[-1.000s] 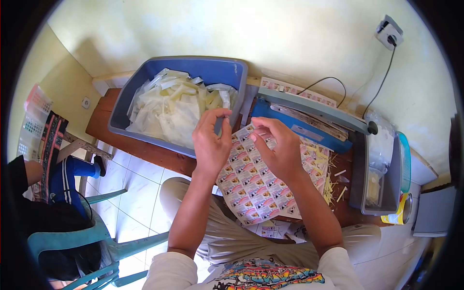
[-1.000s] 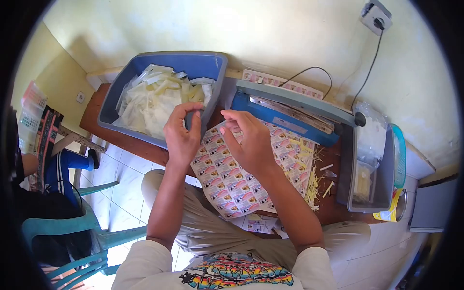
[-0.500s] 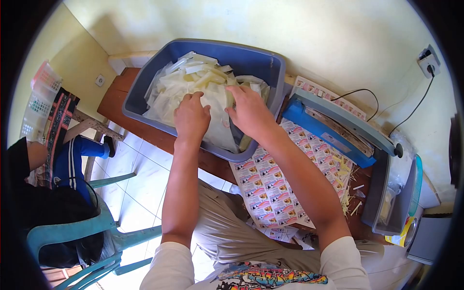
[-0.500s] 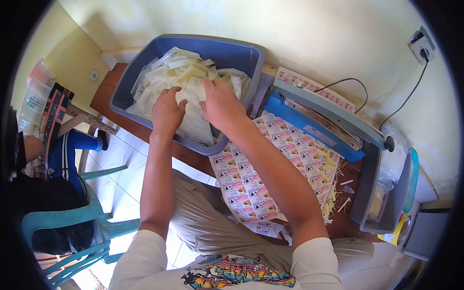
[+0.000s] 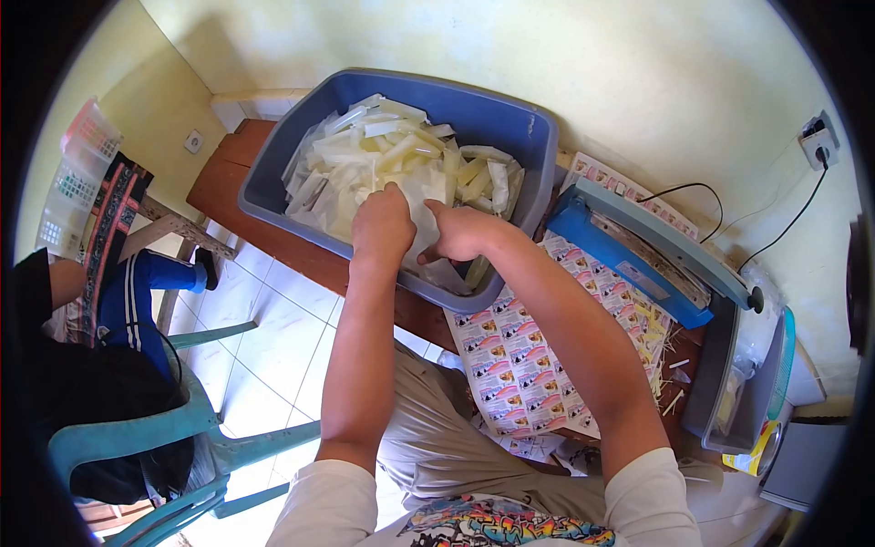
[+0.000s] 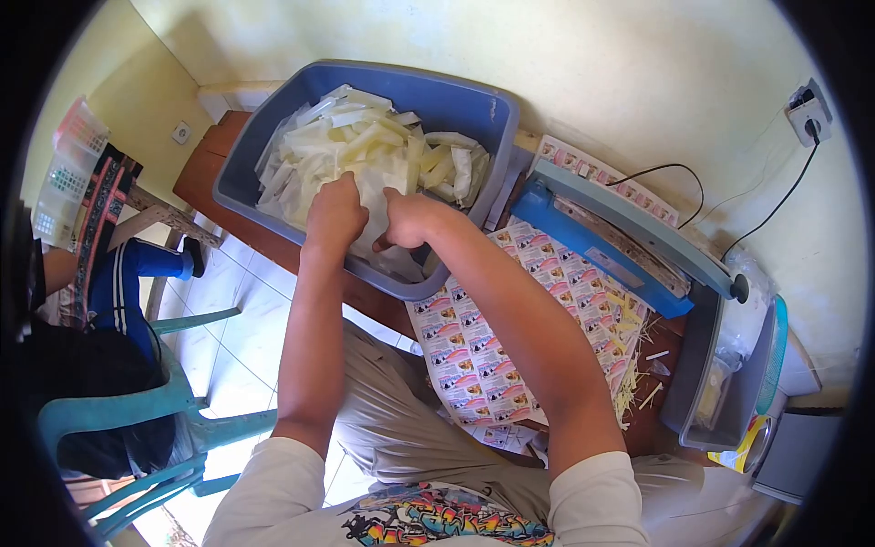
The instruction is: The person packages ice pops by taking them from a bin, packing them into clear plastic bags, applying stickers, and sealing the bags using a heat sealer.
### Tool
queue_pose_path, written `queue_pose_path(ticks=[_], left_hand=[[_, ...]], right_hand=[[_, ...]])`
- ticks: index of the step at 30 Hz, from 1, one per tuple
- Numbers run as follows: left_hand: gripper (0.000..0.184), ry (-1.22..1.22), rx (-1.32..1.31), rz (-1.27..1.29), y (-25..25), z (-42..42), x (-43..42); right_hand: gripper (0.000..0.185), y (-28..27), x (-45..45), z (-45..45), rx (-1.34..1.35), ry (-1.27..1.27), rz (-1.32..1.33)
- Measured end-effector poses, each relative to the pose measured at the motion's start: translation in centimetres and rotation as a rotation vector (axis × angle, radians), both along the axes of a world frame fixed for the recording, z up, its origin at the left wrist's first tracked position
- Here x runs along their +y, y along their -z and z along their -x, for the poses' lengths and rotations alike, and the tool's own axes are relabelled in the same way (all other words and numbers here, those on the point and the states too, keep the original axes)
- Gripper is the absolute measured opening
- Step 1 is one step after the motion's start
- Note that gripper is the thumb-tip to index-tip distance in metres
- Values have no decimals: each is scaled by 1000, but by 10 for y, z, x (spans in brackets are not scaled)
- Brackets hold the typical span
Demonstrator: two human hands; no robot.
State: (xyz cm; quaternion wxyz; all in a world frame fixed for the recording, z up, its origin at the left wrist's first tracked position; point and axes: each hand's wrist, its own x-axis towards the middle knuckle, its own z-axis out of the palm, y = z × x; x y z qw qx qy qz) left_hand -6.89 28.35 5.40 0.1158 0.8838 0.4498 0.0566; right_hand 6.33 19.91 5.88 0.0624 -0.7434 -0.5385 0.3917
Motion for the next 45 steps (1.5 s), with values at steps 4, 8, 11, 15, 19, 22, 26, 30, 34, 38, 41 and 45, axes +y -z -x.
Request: queue_pose_path(ticks=[4, 8, 11, 15, 19, 22, 26, 30, 34, 38, 41, 45], left_hand=[[55, 17, -215, 61, 9, 5, 8], [57, 75, -492, 33, 14, 12, 13], [55, 0, -552, 114, -12, 10, 0], [50, 26, -878, 174, -10, 1, -5], [47, 30, -1235, 416, -23, -14, -20], [48, 49, -1339, 519, -25, -17, -24], [45, 62, -1391, 531, -25, -21, -30], [38, 90, -1390, 751, -22, -16, -30], [45, 93, -1303, 538, -8, -18, -24], [67, -72, -1221, 301, 3, -25, -20], [84, -170, -1289, 523, -1, -26, -16], [91, -59, -1304, 653, -23, -21, -30]], right_hand=[[114, 10, 0, -3, -42, 59, -140], [100, 6, -4, -4, 71, 230, -291], [90, 3, -7, -3, 149, 297, -449], [78, 7, -4, -1, 186, 321, -847], [74, -8, -14, 1, 475, 431, -818], [69, -10, -15, 1, 553, 432, -889], [78, -7, -14, -1, 577, 419, -980], [85, -4, -12, -3, 630, 450, -1039], [71, -3, -14, -4, 599, 501, -1017], [57, 0, -16, -3, 476, 586, -1038], [46, 9, -12, -8, 477, 601, -1126], [42, 9, -13, -11, 534, 599, -1118]])
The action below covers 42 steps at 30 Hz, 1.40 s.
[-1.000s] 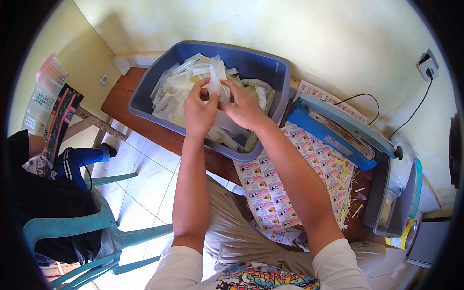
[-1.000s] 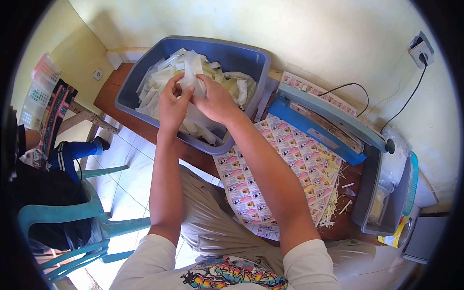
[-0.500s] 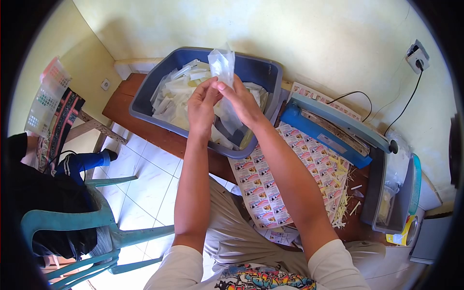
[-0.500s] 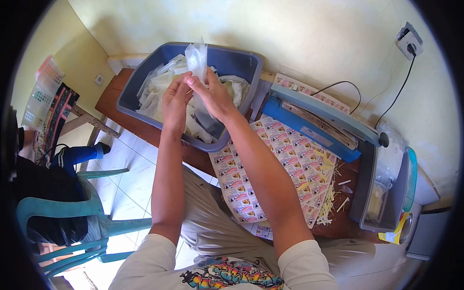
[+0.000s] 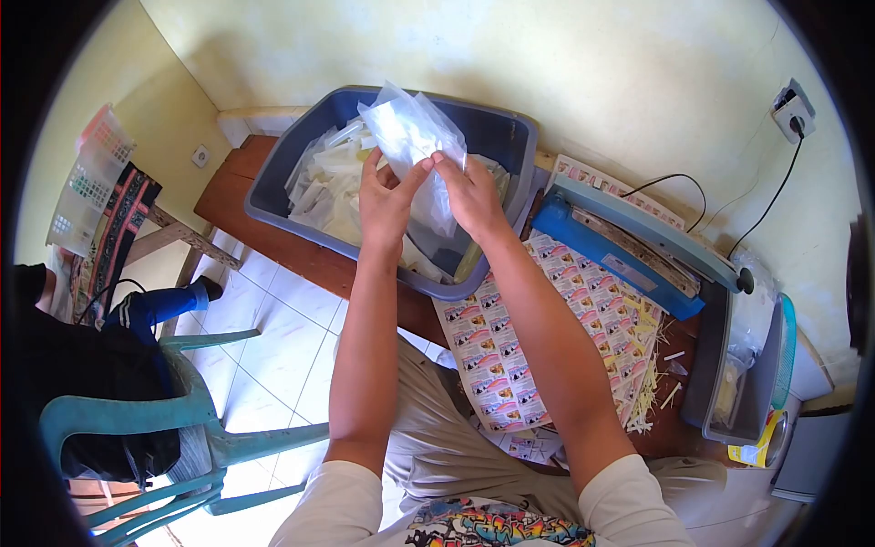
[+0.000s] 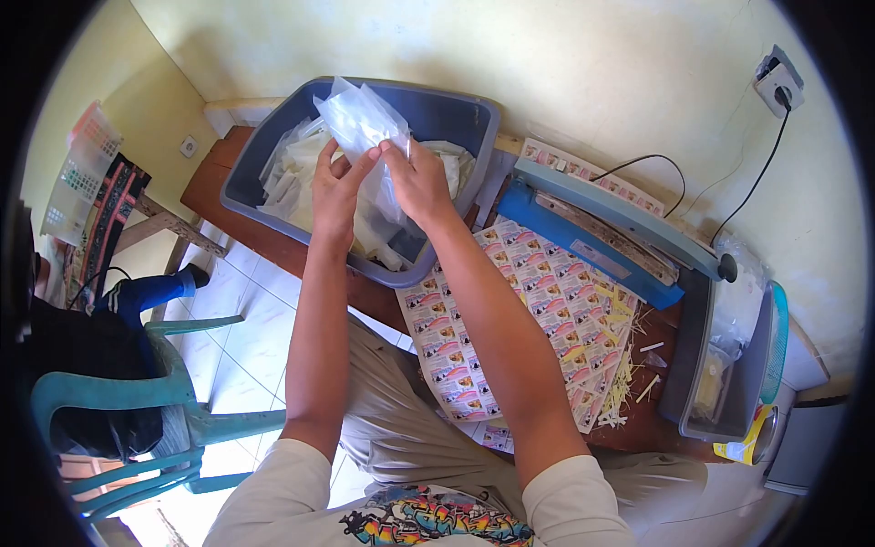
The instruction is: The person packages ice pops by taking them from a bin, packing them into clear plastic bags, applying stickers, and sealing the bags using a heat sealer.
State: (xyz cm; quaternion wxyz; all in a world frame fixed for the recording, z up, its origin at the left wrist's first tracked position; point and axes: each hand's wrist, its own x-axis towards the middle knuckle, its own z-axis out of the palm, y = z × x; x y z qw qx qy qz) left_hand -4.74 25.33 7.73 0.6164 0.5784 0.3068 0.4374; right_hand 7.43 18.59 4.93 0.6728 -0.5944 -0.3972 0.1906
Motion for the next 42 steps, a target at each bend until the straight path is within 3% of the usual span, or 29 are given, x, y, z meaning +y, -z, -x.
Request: queue_pose_path(ticks=[2, 4, 9, 11, 15, 17, 20, 26, 29, 32, 33, 35, 39, 42], left_hand=[[88, 93, -69, 12, 7, 0, 6], [83, 82, -53, -5, 10, 0, 6], [69, 41, -105, 14, 21, -3, 18], [59, 118, -303, 226, 28, -2, 30], [68, 143, -287, 227, 4, -1, 12], [67, 11, -4, -116, -7, -4, -7], [64, -23, 49, -171, -1, -7, -5], [70, -23, -94, 40, 11, -1, 17], [73, 110, -215, 197, 22, 7, 40], [75, 69, -174, 233, -10, 3, 9], [75, 68, -173, 234, -6, -1, 6], [79, -40, -15, -214, 4, -7, 5], [83, -2, -118, -216, 9, -9, 11], [69, -22, -166, -99, 15, -4, 19]], right_hand=[[42, 0, 1, 0, -2, 2, 2], [46, 3, 6, -2, 210, -50, -104], [44, 5, 3, -7, 85, 110, 6], [40, 6, 4, -8, 82, 148, 20], [43, -1, 0, -4, 140, 115, 4], [44, -2, -1, -2, 140, 94, -9], [42, 0, 0, -4, 123, 97, -7], [38, 5, 5, -6, 314, 64, -185], [38, 4, 2, -7, 189, 154, -128], [38, -3, -1, -5, 146, 211, -70], [38, -6, -4, -3, 110, 221, -48], [38, -12, -7, 0, 73, 231, -27], [37, -10, -5, 2, 40, 188, -142], [36, -7, -5, -4, 103, 238, -219]])
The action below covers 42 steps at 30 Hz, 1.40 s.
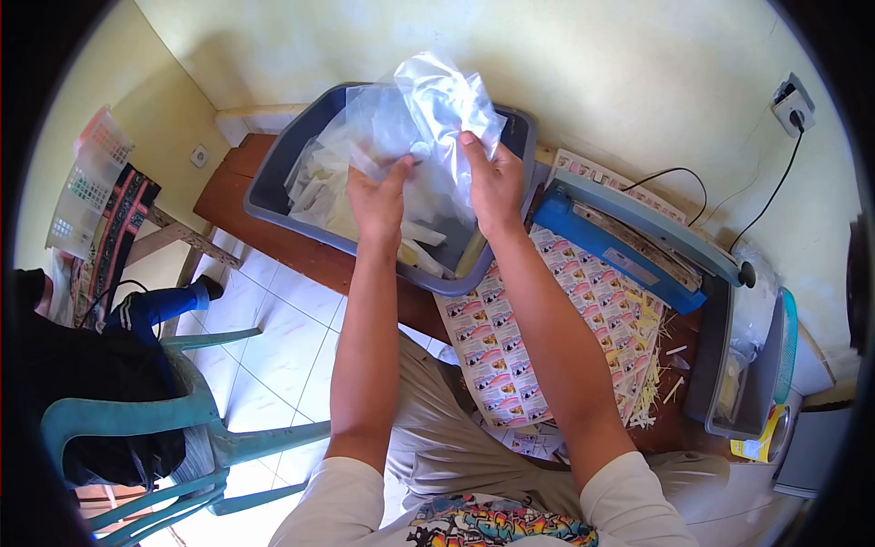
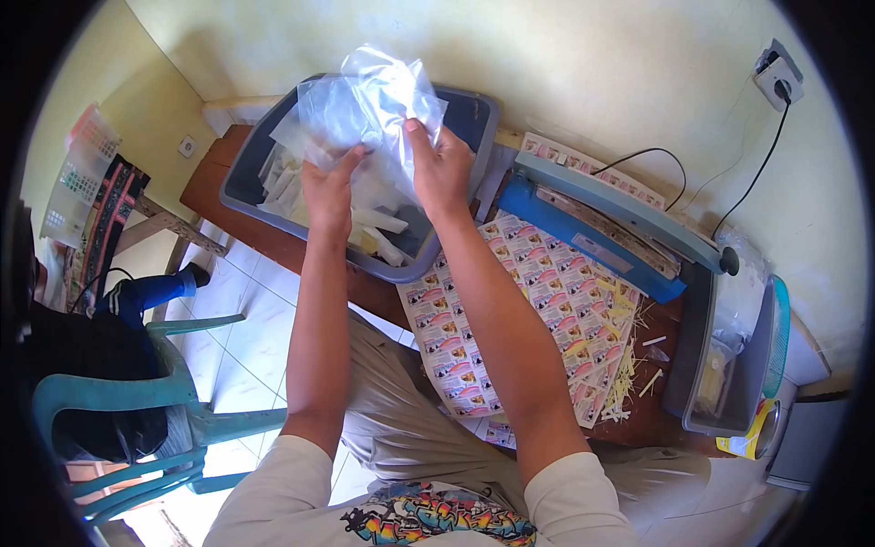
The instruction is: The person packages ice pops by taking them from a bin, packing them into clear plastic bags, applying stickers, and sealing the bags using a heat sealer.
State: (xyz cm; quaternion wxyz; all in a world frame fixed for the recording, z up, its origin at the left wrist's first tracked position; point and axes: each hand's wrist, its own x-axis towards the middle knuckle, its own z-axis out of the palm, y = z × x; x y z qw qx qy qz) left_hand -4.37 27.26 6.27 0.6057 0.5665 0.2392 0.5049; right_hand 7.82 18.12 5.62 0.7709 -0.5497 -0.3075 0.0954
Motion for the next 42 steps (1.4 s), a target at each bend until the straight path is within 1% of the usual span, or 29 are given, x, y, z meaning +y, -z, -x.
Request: queue_pose_path(ticks=[2, 3, 5, 6, 8, 11, 12, 13, 15, 17, 19, 21, 23, 24, 25, 26, 27, 29, 30, 32, 33, 35, 36, 38, 39, 41, 42], left_hand=[[53, 16, -21, 37, -1, 4, 0], [53, 15, -20, 36, -6, 4, -4], [46, 2, -35, 51, -16, 3, -13], [46, 2, -35, 50, -16, 3, -15], [49, -51, 31, -47, -18, 4, -17], [48, -50, -2, -15, -18, 5, -14], [48, -46, -5, -14, -22, 5, -16], [47, -10, -40, -15, -24, 5, -19], [46, 36, -78, -12, -33, 4, -30], [44, 208, -47, -1, -46, 6, -49], [43, 283, -50, 0, -49, 4, -70], [41, 356, -53, 8, -51, -1, -92], [41, 443, 54, -4, -51, -6, -116], [42, 483, 57, -7, -46, -9, -127], [42, 492, 60, 3, -41, -10, -137], [43, 512, 121, -15, -34, -12, -146], [45, 534, 182, -36, -26, -14, -156], [48, 555, 216, -64, -3, -21, -173], [49, 584, 298, -86, 5, -23, -181], [53, 608, 437, -157, 16, -25, -198], [53, 614, 438, -159, 23, -27, -204], [56, 601, 574, -211, 39, -31, -212], [56, 603, 580, -215, 46, -31, -215], [56, 626, 652, -206, 58, -34, -217], [56, 628, 658, -209, 64, -34, -218], [62, 558, 703, -418, 77, -35, -221], [62, 565, 708, -418, 76, -35, -223]], right_hand=[[36, 1, 0, -2, 73, 40, -7], [36, 1, 1, -2, 74, 40, -8], [36, 2, 0, -2, 76, 38, -22], [36, 2, 0, -2, 76, 38, -24], [35, 1, 0, -2, 32, 68, -84], [34, -7, -16, -6, -2, 77, -24], [33, -10, -24, -8, -4, 77, -64], [33, -14, -35, -12, -8, 81, -60], [33, -24, -63, -22, 54, -12, -83], [32, -32, -95, -29, 59, -9, -89], [33, -40, -134, -28, -18, 45, 18], [34, -37, -173, -31, -5, 87, 68], [35, -33, -214, -31, -55, 131, 244], [35, -29, -235, -32, -48, 141, 254], [35, -26, -256, -34, 18, 120, 365], [36, -23, -273, -34, 87, 99, 471], [36, -20, -287, -30, 94, 109, 475], [36, -14, -310, -23, 201, 110, 462], [36, -5, -324, -25, 206, 121, 463], [37, 21, -349, -32, 107, 142, 580], [37, 27, -356, -30, 110, 147, 580], [38, 35, -367, -28, 105, 166, 644], [38, 38, -370, -27, 110, 167, 641], [40, 44, -375, -27, 49, 211, 755], [40, 49, -377, -27, 56, 212, 751], [40, 60, -381, -25, 36, 248, 783], [40, 60, -381, -24, 44, 251, 784]])
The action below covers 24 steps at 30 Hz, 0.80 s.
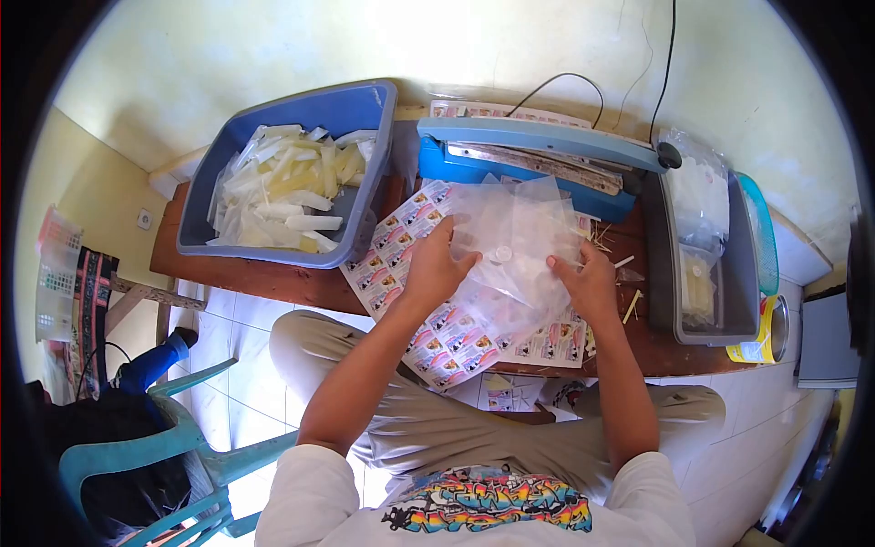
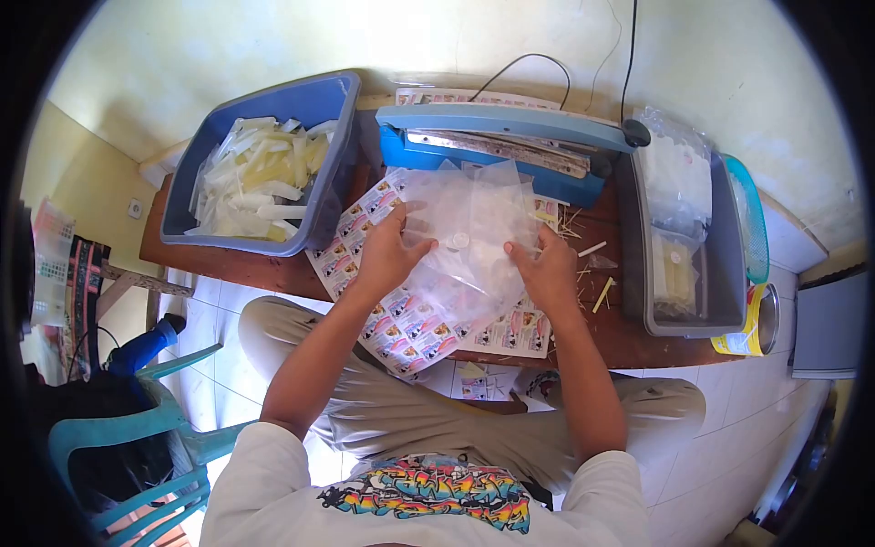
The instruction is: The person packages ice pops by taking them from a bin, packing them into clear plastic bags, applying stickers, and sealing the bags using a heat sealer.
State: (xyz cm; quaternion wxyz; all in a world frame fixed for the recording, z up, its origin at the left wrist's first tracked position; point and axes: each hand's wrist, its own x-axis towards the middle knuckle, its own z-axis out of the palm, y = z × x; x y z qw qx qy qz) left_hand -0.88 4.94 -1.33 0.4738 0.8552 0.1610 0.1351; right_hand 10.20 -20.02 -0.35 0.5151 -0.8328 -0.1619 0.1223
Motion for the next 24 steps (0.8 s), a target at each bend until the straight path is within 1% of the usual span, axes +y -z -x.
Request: queue_pose_path(ticks=[2, 3, 5, 6, 8, 9, 11, 12, 14, 15, 17, 18, 20, 21, 23, 24], left_hand=[[67, 15, -30, -36, 0, -1, -4], [67, 24, -17, -29, 5, -1, -5], [74, 40, -9, -64, 13, -6, -6], [74, 45, -6, -61, 8, -7, -9], [75, 37, 30, -233, -1, -5, -15], [75, 37, 33, -230, 1, -5, -15], [83, 60, 46, -275, 6, -5, -13], [83, 57, 46, -272, 8, -4, -14], [91, 9, -118, -447, 13, -2, -18], [91, 7, -117, -444, 12, -2, -19], [86, 56, -121, -564, 11, -2, -17], [86, 53, -117, -561, 13, -1, -16], [68, 145, -183, -636, 18, -2, -15], [68, 143, -182, -634, 22, -3, -14], [46, 245, -167, -697, 29, -2, -12], [46, 244, -166, -696, 31, -2, -12]], right_hand=[[39, -2, 0, 4, -110, 19, 74], [39, -1, -1, 7, -97, 27, 81], [38, -2, 0, 6, -135, 34, 95], [38, -4, 0, 6, -131, 39, 99], [39, -8, 1, 7, -229, 22, 202], [39, -6, 0, 6, -227, 21, 205], [47, 1, -1, 3, -243, 7, 291], [47, 3, 0, 3, -244, 3, 294], [59, 4, 1, 6, -306, 45, 273], [59, 2, 1, 7, -307, 42, 276], [67, -1, 2, 11, -298, 83, 298], [67, 0, 3, 12, -295, 78, 302], [67, 4, 3, 11, -372, 98, 286], [67, 3, 3, 12, -371, 96, 288], [62, 2, 2, 13, -554, 42, 398], [62, 3, 1, 13, -554, 41, 399]])
